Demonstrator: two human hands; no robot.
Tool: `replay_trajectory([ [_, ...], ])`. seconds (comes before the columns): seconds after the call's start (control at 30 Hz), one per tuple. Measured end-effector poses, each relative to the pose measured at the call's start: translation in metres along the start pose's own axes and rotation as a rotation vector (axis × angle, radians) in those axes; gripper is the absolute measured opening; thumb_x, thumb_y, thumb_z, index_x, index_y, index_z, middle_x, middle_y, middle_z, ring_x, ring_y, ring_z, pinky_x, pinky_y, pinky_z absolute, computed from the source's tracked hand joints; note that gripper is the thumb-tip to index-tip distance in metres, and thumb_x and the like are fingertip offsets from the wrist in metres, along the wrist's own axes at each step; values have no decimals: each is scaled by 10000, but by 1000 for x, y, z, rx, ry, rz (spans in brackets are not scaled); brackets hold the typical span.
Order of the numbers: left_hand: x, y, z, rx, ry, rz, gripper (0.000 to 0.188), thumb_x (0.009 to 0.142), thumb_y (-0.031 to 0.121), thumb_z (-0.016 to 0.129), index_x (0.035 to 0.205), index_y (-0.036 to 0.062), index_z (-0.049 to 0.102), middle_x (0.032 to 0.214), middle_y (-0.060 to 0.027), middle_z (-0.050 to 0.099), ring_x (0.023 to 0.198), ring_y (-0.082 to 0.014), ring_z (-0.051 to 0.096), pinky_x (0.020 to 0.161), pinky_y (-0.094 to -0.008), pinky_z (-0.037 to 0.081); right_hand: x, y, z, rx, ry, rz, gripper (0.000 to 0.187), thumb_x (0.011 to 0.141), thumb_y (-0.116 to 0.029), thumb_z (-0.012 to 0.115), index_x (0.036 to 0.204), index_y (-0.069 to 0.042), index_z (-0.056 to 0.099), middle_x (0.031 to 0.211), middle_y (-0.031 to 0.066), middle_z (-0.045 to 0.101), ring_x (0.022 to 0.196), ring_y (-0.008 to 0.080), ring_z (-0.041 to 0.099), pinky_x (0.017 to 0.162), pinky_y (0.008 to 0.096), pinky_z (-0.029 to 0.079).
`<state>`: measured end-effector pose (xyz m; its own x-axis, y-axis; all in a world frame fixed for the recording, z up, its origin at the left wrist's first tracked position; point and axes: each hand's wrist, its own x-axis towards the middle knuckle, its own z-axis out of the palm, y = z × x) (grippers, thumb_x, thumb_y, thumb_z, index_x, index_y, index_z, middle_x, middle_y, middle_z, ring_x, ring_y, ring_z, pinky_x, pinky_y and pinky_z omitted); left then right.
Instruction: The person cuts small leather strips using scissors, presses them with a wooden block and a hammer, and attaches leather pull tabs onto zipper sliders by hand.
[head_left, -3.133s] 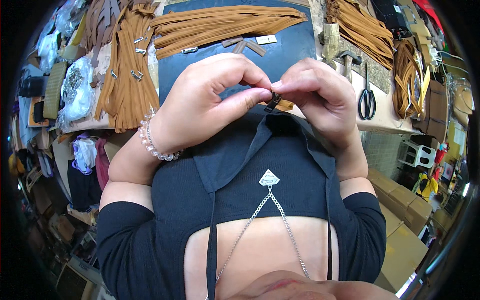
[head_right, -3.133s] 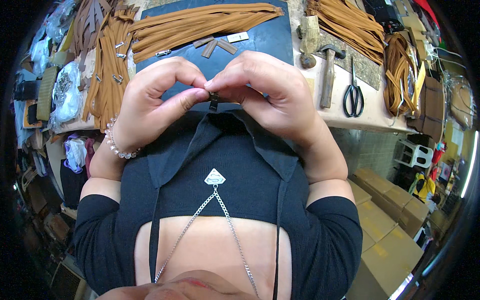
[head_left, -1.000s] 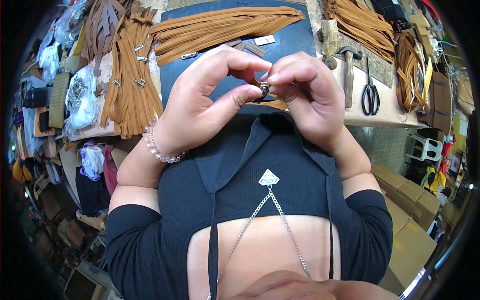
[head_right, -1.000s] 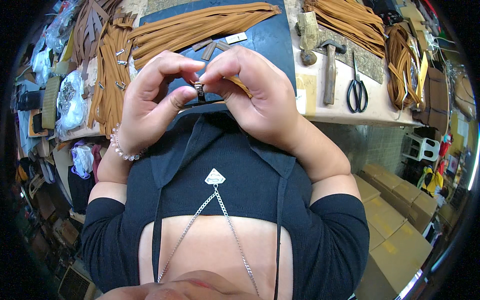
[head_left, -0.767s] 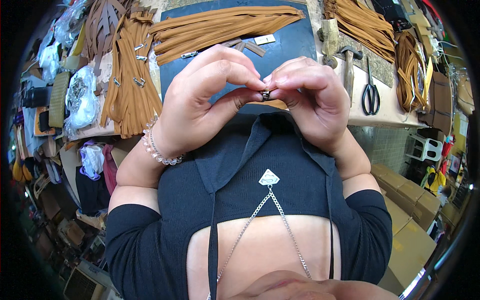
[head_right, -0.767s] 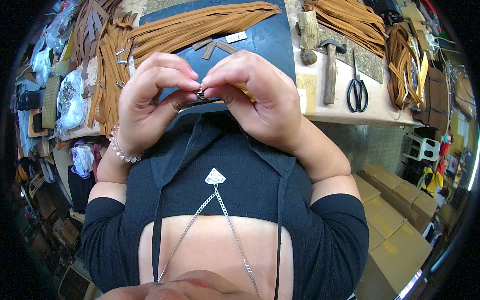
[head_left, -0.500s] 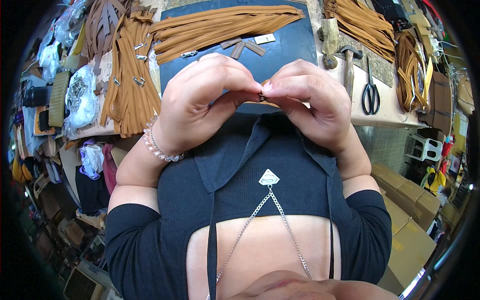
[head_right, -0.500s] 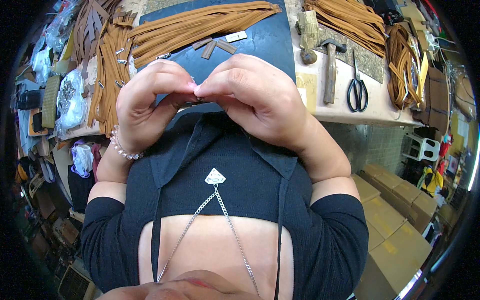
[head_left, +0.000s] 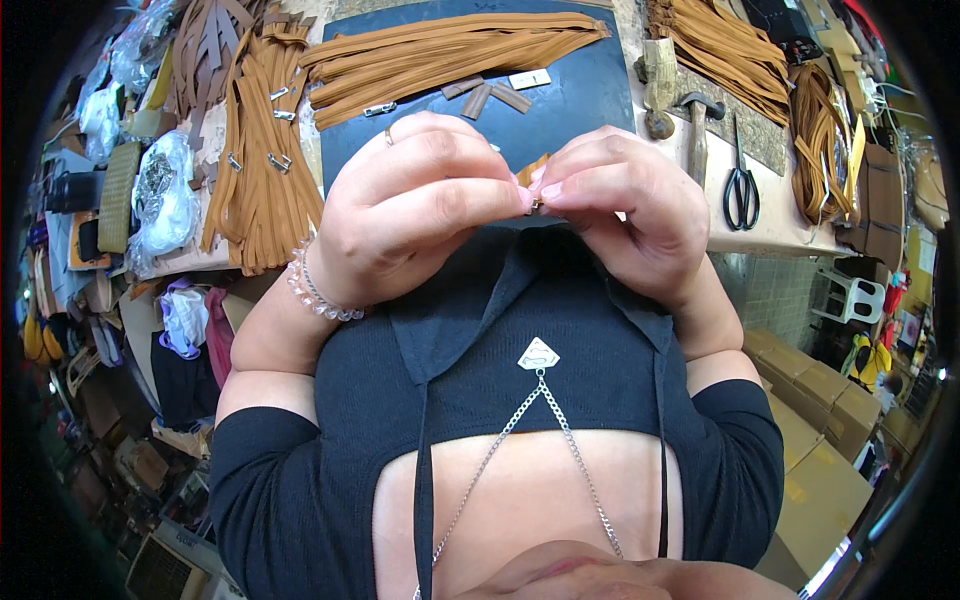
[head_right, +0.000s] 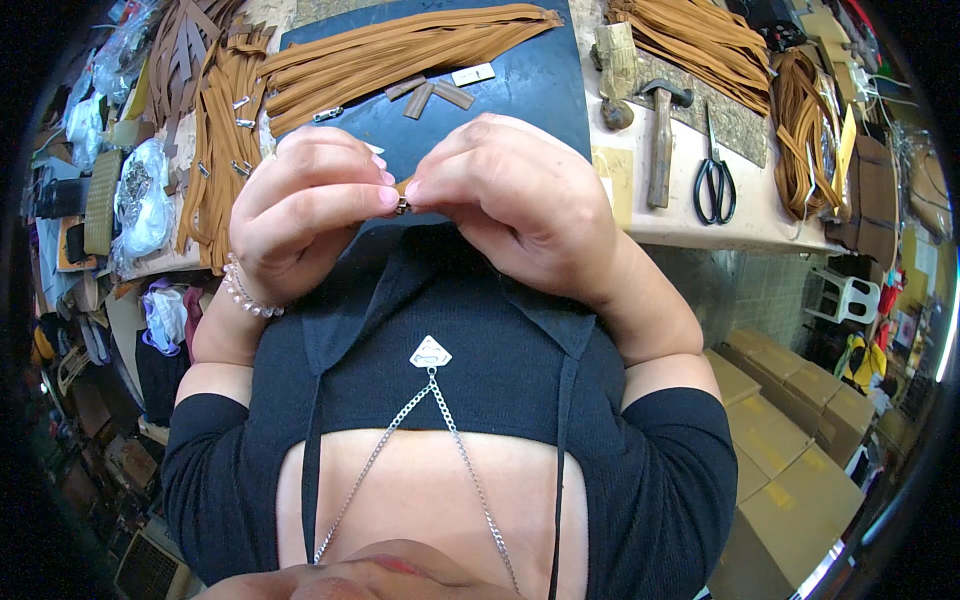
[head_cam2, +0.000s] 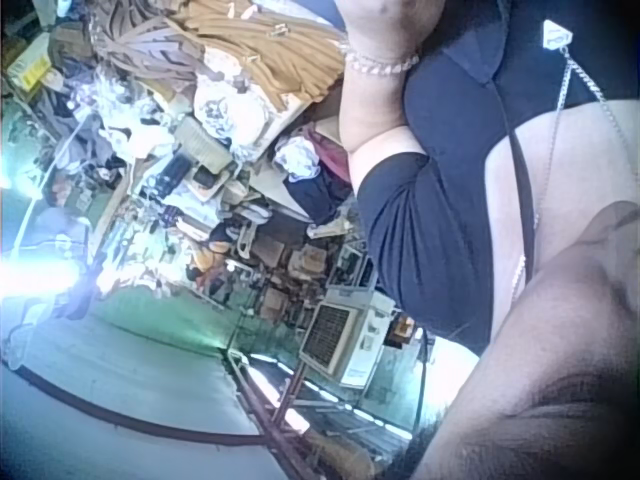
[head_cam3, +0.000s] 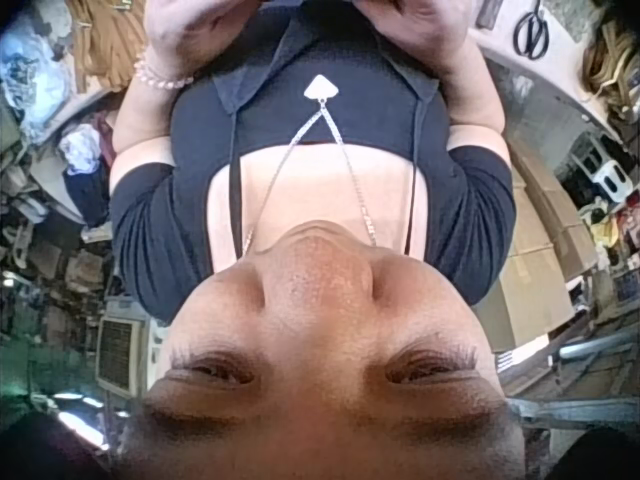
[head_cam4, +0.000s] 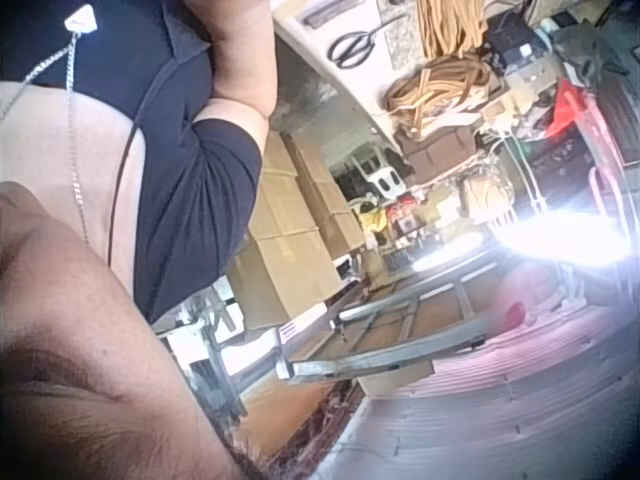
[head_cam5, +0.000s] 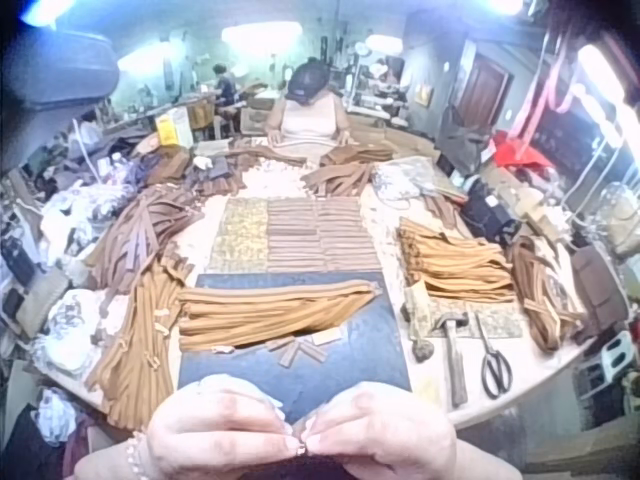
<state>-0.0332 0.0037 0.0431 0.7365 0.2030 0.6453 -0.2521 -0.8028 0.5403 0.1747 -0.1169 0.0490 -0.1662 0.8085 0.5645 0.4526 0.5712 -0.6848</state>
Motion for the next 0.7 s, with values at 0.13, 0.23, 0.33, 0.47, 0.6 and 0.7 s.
replay_trajectory([
  [0.13, 1, -1, 2, 41, 11, 22, 262, 735, -44, 765, 968, 54, 697, 956, -88, 687, 910, -281, 674, 806, -372, 546, 4, -3, 0, -47, -39, -5, 267, 738, 83, 737, 975, -29, 690, 906, 107, 691, 840, 270, 682, 750, 352, 546],
  [0.23, 3, 0, 4, 9, 9, -43, 272, 713, -98, 723, 940, 45, 678, 947, -90, 669, 918, -282, 659, 817, -362, 534, 5, -1, 4, -66, -28, 1, 267, 734, 83, 738, 972, -28, 689, 898, 105, 681, 846, 269, 677, 750, 346, 540],
  [0.33, 1, 2, 6, -72, -3, -149, 309, 680, -154, 651, 924, 35, 648, 954, -102, 644, 931, -284, 640, 832, -359, 520, 4, -2, 6, -44, -25, 49, 272, 729, 89, 734, 969, -30, 688, 894, 107, 677, 847, 271, 673, 753, 346, 538],
  [0.47, 0, 0, 14, -127, 16, -187, 369, 641, -175, 564, 931, 43, 633, 937, -94, 603, 937, -292, 600, 809, -359, 501, 4, 2, 9, -57, -13, 3, 271, 711, 99, 726, 943, -30, 668, 870, 105, 646, 841, 287, 657, 756, 348, 537],
  [0.6, 2, -3, 16, -118, -14, -141, 384, 633, -165, 539, 953, 34, 610, 951, -106, 594, 944, -301, 588, 835, -359, 485, 5, 4, 12, -111, -3, -59, 300, 676, 142, 674, 918, -33, 639, 835, 97, 605, 822, 299, 639, 740, 356, 530],
  [0.7, 2, -5, 19, -174, -27, -160, 366, 633, -149, 500, 949, 20, 575, 905, -113, 563, 876, -315, 556, 808, -365, 467, 7, 3, 12, -46, -21, -8, 325, 653, 163, 626, 916, -28, 622, 827, 98, 607, 803, 304, 631, 724, 350, 526],
])
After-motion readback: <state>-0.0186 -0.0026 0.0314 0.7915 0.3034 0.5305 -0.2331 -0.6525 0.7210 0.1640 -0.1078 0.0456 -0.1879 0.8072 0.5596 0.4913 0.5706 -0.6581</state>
